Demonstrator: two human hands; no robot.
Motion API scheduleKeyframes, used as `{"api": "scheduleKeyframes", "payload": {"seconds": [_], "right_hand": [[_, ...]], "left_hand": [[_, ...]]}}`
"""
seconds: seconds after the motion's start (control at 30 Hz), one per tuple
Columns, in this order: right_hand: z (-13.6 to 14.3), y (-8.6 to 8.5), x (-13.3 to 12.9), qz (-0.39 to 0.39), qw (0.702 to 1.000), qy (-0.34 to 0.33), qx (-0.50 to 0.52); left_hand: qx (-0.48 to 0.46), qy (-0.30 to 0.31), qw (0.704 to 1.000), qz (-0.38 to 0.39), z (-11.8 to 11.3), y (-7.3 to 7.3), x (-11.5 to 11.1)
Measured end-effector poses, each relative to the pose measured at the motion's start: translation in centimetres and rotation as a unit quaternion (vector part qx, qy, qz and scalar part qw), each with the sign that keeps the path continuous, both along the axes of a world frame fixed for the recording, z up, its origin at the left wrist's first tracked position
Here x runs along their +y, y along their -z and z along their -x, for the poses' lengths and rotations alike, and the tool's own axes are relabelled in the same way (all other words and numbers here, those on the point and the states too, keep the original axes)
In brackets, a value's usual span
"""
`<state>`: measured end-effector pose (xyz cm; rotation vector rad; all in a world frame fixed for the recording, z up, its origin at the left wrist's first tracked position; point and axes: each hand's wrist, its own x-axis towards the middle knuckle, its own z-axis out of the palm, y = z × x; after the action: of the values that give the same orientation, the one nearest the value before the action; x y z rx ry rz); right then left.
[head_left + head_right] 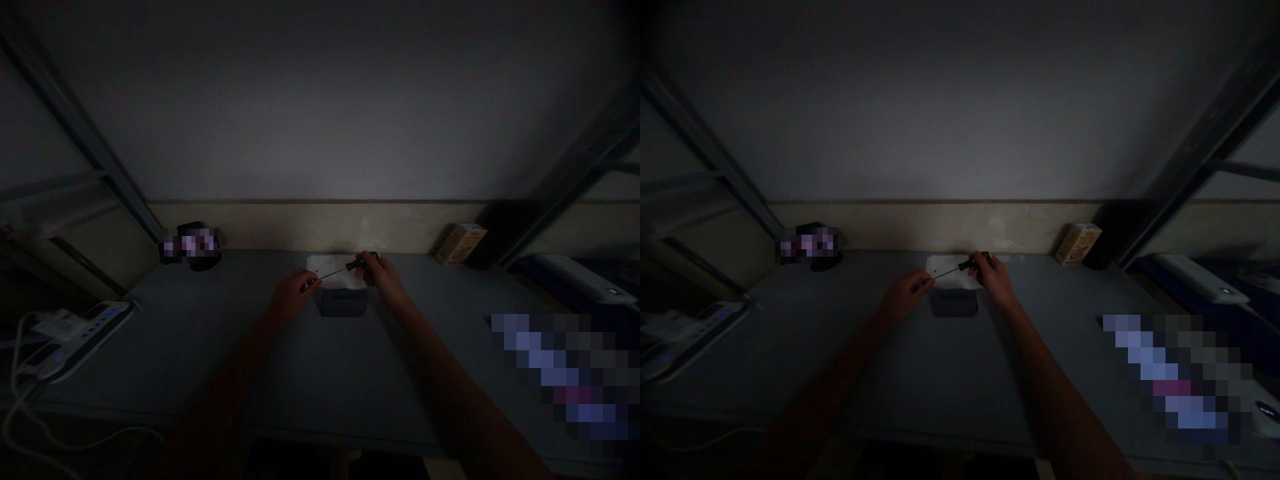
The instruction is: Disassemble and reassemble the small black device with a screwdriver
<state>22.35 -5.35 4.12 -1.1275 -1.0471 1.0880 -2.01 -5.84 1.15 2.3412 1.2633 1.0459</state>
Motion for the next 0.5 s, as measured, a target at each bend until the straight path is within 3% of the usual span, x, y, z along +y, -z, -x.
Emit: {"api": "scheduleKeyframes", "payload": {"seconds": [0.5], "right_hand": [[0.17, -0.38, -0.28, 0.003, 1.000, 0.000, -0.007]], "left_hand": [[0.007, -0.007, 1.000, 0.005, 0.01, 0.02, -0.07]]}}
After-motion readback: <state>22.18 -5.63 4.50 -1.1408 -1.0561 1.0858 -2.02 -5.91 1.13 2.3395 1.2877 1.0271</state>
